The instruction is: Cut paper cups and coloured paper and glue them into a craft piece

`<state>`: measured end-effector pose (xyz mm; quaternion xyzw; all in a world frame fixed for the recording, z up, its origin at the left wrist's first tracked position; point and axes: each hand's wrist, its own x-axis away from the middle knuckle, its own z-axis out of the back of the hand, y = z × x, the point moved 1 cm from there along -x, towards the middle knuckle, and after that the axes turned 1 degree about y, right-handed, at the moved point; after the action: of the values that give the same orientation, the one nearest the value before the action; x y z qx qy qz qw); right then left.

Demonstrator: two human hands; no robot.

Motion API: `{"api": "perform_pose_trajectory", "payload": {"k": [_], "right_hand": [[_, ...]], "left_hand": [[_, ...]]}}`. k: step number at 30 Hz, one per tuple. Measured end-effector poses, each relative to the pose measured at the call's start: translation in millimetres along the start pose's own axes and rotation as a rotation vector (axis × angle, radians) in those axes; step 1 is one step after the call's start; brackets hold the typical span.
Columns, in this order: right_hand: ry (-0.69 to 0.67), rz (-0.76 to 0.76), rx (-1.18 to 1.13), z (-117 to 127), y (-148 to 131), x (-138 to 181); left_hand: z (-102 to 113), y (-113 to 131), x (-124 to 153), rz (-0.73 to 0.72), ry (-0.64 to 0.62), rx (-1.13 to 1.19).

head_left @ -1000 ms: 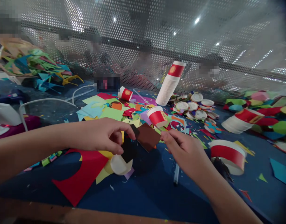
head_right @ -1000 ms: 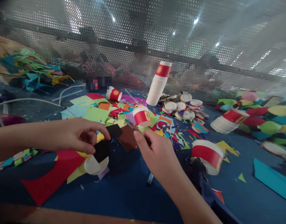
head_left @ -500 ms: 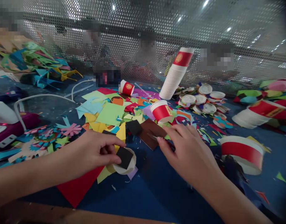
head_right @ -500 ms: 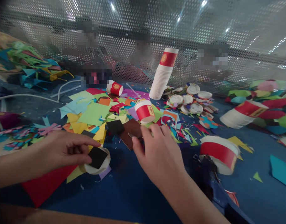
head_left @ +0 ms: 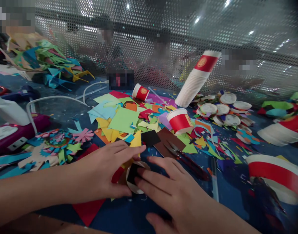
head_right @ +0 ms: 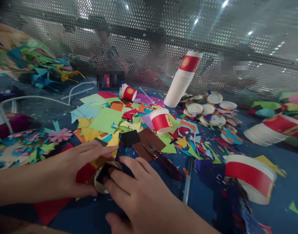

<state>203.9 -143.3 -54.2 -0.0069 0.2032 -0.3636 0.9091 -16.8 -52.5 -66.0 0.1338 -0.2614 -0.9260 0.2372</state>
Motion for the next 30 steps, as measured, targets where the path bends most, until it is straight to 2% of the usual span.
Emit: {"api": "perform_pose_trajectory", "payload": {"k": [5,10,14,18,21,23,27,29,30], "right_hand": [[0.025,-0.005,0.14,-1,0,1],[0.083,0.03,0.175,-6,3,5],[0.031,0.097,0.212,-8,7,2],[0.126,0.076,0.22,-10,6,0],[0.049,0.078,0.238,-11,3,3],[0.192,0.082,0.269,-9,2,6],[0.02,0.109,0.273,-10,3,7],[0.106,0.059,0.227,-12,3,5],[0.192,0.022,0.18,-13,4,4]], "left_hand": [[-1,6,-4,0.018,0.017,0.046],[-1,9,-6,0.028,0.05,0.063],[-2,9,-7,0.063,0.05,0.068],[-4,10,-7,0.056,0.058,0.05],[-4,10,-6,0.012,0.076,0.042],[-4,11,-6,0.01,0.073,0.041],[-5,11,-7,0.022,0.068,0.033],[-5,11,-7,0.017,0.073,0.038],[-5,11,-7,0.019,0.076,0.041]]}}
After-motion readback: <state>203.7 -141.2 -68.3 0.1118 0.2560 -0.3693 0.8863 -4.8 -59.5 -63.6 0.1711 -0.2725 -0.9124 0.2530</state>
